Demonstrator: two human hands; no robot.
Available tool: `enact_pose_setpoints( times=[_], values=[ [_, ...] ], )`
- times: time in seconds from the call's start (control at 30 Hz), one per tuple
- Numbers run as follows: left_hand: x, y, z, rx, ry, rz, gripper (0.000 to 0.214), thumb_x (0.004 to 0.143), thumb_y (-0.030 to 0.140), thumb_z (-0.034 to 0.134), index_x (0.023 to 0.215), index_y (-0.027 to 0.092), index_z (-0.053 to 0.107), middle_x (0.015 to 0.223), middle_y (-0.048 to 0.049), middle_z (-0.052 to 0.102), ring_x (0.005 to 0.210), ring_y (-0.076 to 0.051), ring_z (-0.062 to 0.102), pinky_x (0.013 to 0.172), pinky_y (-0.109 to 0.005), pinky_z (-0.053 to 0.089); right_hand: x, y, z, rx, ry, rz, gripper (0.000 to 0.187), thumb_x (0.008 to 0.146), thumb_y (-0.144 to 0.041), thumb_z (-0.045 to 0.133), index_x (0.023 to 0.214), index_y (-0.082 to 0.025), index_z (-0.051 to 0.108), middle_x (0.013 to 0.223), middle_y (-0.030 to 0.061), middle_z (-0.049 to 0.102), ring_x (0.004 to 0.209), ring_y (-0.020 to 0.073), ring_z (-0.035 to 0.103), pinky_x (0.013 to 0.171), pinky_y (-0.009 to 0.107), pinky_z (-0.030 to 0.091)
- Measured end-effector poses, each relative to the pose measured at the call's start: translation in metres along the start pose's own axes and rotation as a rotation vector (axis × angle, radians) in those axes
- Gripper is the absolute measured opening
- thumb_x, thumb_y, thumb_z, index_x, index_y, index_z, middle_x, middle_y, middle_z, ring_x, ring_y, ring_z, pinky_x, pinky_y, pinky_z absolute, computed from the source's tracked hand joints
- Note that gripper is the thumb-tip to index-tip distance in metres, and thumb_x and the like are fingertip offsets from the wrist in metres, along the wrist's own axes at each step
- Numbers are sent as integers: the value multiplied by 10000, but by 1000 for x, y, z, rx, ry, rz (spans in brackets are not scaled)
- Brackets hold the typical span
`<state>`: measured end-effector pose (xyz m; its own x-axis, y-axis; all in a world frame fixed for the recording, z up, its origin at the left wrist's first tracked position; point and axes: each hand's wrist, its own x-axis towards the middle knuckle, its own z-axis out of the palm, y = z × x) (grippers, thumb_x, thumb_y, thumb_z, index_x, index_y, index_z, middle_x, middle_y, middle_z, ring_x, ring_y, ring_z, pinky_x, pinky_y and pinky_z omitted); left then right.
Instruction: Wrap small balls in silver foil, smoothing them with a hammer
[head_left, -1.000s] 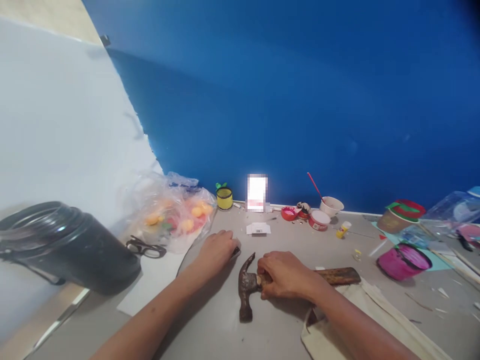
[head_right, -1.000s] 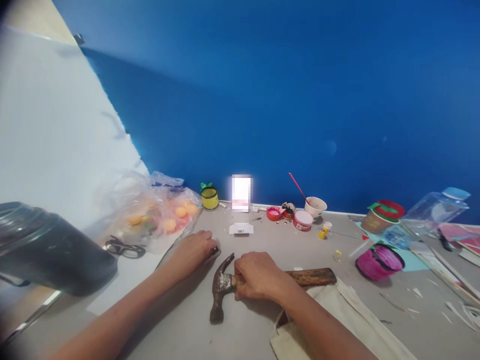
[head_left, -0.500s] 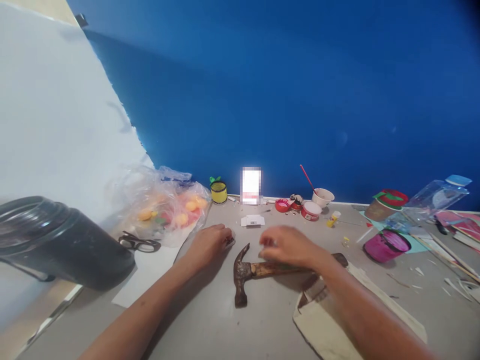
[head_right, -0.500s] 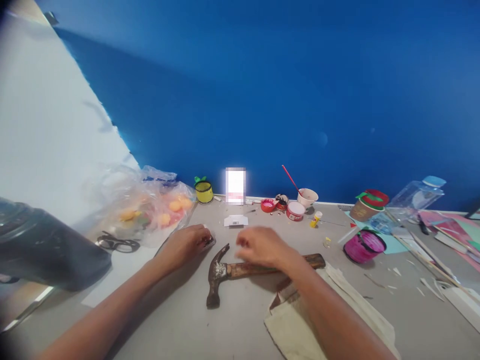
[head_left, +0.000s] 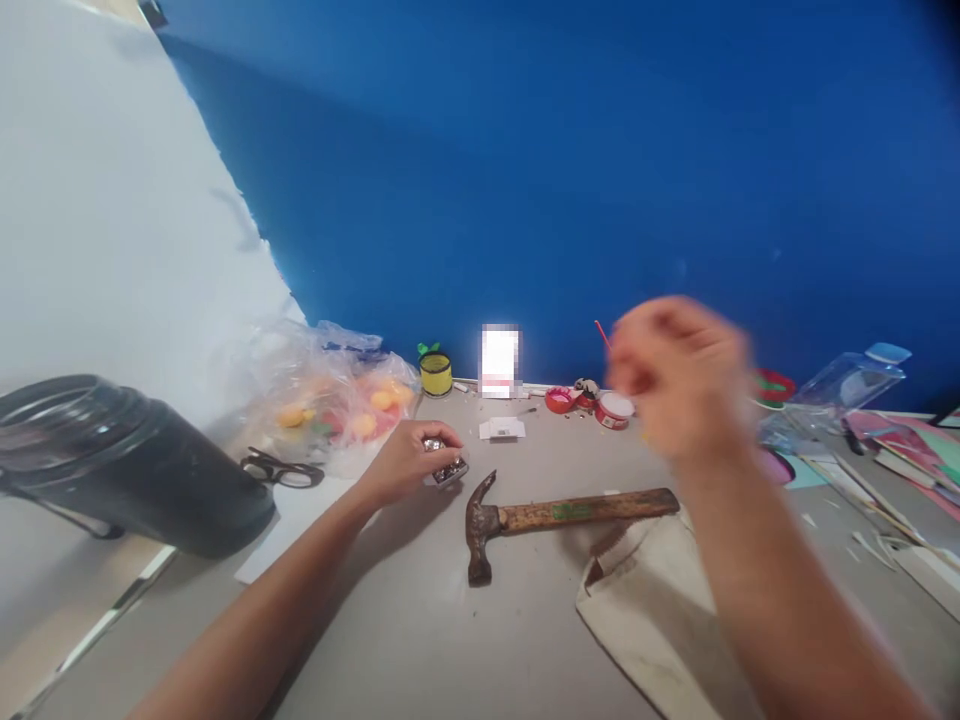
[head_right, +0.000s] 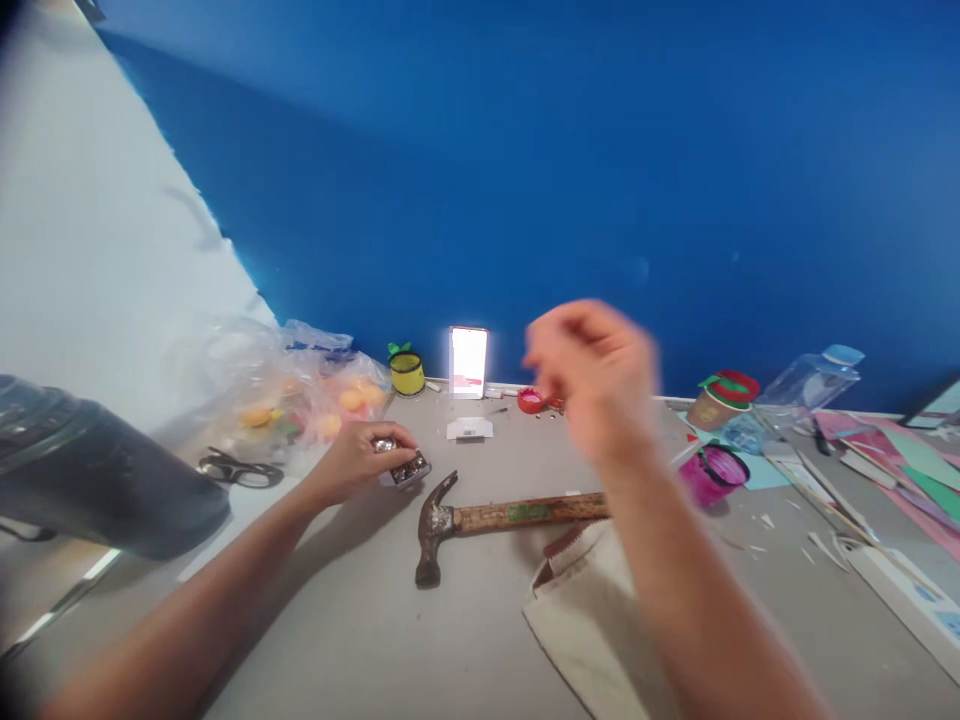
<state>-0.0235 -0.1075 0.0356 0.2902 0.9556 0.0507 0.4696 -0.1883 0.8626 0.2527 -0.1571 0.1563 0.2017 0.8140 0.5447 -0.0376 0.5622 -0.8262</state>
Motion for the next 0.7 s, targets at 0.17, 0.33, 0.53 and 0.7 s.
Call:
enact_pose_setpoints(
  times=[0.17,0.33,0.53,0.7],
  values=[
    [-16,21,5,-650,23,-129,301,629,294,868,854,163,718,766,-29,710,554,-91,517,553,-241,388,-59,97,59,31,-326,494,292,742,-461,777,777,-182,695,662,-7,658,482,81,464,453,244,389],
    [-25,15,24,-942,-15,-269,447,631,265,906,1005,166,680,670,17,647,546,-74,504,526,-205,350,-81,126,54,-41,-448,383,324,793,-415,760,1039,-204,769,795,10,680,647,125,555,577,258,440],
    [-31,7,44,-902,48,-243,374,705,294,864,1003,144,695,619,30,595,545,-74,497,545,-210,354,-86,128,52,-218,-438,213,182,859,-389,725,952,-250,797,894,50,688,845,195,619,700,299,480],
    [-36,6,46,-929,18,-201,324,770,366,821,971,137,710,692,-4,638,559,-84,520,532,-214,358,-88,131,52,-246,-365,171,157,869,-379,698,849,-253,790,838,47,701,814,202,632,714,314,494]
  ],
)
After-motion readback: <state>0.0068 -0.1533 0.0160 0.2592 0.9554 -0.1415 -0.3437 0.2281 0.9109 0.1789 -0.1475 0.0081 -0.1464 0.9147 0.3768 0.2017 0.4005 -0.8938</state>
